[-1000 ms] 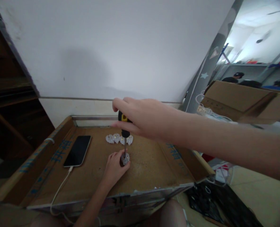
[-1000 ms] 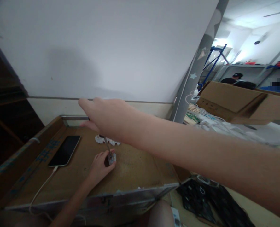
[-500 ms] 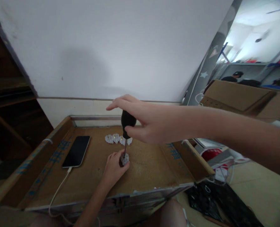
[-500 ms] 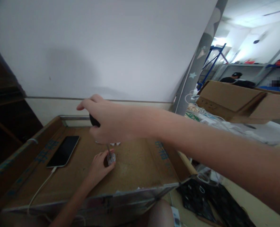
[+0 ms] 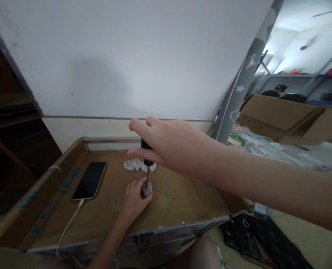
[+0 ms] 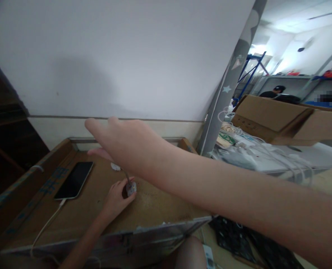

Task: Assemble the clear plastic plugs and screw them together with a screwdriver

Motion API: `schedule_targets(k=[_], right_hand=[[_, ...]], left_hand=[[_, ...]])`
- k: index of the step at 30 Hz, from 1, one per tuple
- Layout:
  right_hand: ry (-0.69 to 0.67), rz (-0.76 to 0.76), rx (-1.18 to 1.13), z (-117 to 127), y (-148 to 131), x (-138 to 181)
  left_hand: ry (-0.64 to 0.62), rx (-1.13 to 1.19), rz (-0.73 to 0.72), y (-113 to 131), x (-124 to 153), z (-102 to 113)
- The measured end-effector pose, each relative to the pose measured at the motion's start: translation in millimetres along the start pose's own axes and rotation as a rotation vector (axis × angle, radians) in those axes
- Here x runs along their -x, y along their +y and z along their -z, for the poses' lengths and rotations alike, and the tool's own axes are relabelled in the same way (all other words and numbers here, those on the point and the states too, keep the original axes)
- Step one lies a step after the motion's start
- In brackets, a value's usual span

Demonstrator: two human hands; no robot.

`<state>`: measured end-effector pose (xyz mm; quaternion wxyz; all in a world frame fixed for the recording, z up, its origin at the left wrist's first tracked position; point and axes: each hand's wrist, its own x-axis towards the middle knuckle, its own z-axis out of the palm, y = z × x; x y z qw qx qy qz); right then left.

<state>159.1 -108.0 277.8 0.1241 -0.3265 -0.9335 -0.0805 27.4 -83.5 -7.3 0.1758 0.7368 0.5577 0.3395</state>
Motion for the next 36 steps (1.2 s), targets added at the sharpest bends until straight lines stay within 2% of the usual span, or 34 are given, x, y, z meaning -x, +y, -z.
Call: schedule_targets(k=[5, 7, 10, 11, 13, 16, 18, 20, 22, 26, 28, 30, 34, 36], right_hand=[[-0.144, 0.096, -0.389, 0, 3, 0], [-0.040, 0.043, -0.349, -8, 6, -1], [0.239, -0.095, -0.168, -26, 9, -2], [0.329, -0.108, -0.187, -32, 10, -2], [0.433, -0.034, -0.421, -43, 11, -3], [0.421, 0.114, -0.940, -53, 10, -4], [0.462, 0.062, -1.128, -58, 9, -5], [0.574, -0.070, -1.171, -60, 9, -6], [0.593, -0.118, -1.200, -60, 11, -6], [0.417, -0.025, -1.292, -56, 18, 0], [0.374, 0.003, -1.308, -57, 19, 1], [0.420, 0.009, -1.334, -61, 17, -4], [0.618, -0.112, -1.418, -75, 13, -18], [0.640, -0.159, -1.466, -78, 15, -23]], left_hand=[[0.014, 0.005, -0.011, -1, 0, -2], [0.022, 0.006, -0.012, -3, 1, -3], [0.032, 0.007, -0.019, -6, 1, -5], [0.034, 0.009, -0.023, -7, 1, -6], [0.031, 0.012, -0.030, -9, 0, -7], [0.024, 0.008, -0.028, -10, 0, -7], [0.014, 0.004, -0.023, -10, -1, -7], [0.004, 0.002, -0.020, -9, -1, -7], [0.001, -0.001, -0.014, -9, -1, -7], [0.006, 0.008, -0.017, -8, 0, -7], [0.011, 0.017, -0.030, -8, 0, -7], [0.018, 0.017, -0.030, -8, 0, -7], [0.024, 0.007, -0.021, -10, 0, -9], [0.026, 0.004, -0.017, -10, 0, -9]])
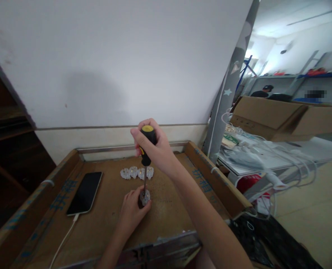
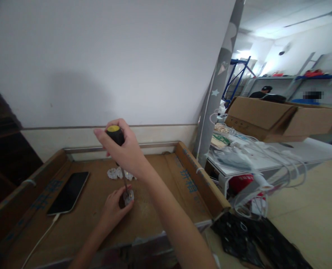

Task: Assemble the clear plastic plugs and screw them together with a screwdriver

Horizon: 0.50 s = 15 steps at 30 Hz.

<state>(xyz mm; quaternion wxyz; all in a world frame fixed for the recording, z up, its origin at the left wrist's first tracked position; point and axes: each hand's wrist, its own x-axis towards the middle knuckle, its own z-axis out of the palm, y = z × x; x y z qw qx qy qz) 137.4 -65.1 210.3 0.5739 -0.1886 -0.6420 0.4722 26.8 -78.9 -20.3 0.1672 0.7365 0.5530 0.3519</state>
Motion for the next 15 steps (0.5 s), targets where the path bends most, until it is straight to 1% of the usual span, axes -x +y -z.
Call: schedule_targets(k=[2, 4, 6, 7, 9, 11, 12, 13, 15], right_hand=[[-0.029, -0.040, -0.024, 2, 0, -1], [-0.114, -0.074, -0.039, 5, -3, 1], [-0.166, -0.062, 0.001, 5, -6, 4], [-0.153, -0.036, 0.050, 4, -7, 6], [-0.046, 0.032, 0.123, 0, -6, 8], [0.048, 0.064, 0.107, -4, -3, 8], [0.073, 0.062, 0.083, -5, -2, 8], [0.078, 0.049, 0.065, -6, -1, 8], [0.027, 0.013, 0.056, -5, -3, 8]], left_hand=[[0.001, 0.001, 0.005, 0, 0, 0], [-0.002, 0.003, 0.007, 0, 0, 0], [-0.008, 0.004, 0.013, 1, -1, 0], [-0.009, 0.003, 0.017, 1, -1, 0], [-0.005, 0.002, 0.025, 2, -1, 0], [-0.004, 0.008, 0.021, 1, -1, 0], [-0.003, 0.013, 0.018, 0, -1, 0], [-0.004, 0.017, 0.018, 0, -2, 0], [-0.010, 0.024, 0.019, -1, -2, -1]])
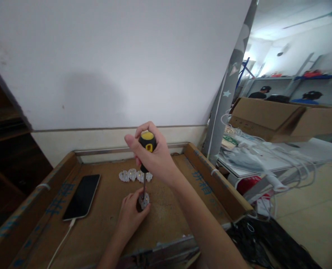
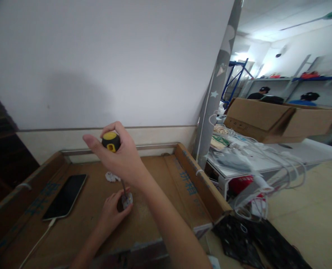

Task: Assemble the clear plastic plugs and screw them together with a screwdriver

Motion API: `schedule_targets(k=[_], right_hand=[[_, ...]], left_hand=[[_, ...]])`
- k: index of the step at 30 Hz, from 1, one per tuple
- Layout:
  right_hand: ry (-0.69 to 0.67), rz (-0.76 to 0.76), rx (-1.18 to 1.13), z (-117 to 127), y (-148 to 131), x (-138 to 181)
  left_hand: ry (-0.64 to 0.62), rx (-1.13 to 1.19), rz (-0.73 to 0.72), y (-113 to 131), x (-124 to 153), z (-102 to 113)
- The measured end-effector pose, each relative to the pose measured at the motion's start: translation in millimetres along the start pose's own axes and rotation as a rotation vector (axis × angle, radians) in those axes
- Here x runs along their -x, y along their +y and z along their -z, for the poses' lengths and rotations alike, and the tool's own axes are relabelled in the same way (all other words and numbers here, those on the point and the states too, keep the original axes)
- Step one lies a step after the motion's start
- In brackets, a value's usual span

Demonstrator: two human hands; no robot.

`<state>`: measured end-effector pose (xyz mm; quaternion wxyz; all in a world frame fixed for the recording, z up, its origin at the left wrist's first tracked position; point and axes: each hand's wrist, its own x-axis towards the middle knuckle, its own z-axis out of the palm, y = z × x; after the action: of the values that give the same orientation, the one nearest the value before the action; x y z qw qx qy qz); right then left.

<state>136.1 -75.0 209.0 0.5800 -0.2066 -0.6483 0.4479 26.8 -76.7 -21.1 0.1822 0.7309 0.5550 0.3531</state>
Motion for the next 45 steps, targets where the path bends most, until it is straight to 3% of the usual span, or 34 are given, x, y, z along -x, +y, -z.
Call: schedule_targets(k=[5, 11, 16, 23, 28, 36, 42, 45], right_hand=[[-0.206, -0.021, -0.053, 5, -10, 4], [-0.014, 0.008, -0.060, 7, -5, 1], [-0.200, -0.029, 0.004, 9, -17, 11], [-0.084, -0.066, -0.127, 2, -15, 15], [-0.254, -0.068, -0.056, 5, -19, 14], [-0.001, 0.020, -0.016, 4, -13, 15], [-0.158, -0.004, 0.007, 10, -19, 23], [-0.067, 0.025, 0.002, 8, -14, 26]], left_hand=[[-0.012, 0.002, -0.002, -1, 0, 0], [-0.002, -0.010, -0.001, 1, 1, 1], [0.025, -0.041, -0.018, 1, 1, 0], [0.033, -0.066, -0.028, -1, 1, -2], [0.021, -0.060, -0.041, -2, 0, -2], [0.006, -0.058, -0.017, -4, 1, -2], [0.025, -0.064, -0.041, 0, 1, 0], [0.018, -0.068, -0.053, 2, 1, 1]])
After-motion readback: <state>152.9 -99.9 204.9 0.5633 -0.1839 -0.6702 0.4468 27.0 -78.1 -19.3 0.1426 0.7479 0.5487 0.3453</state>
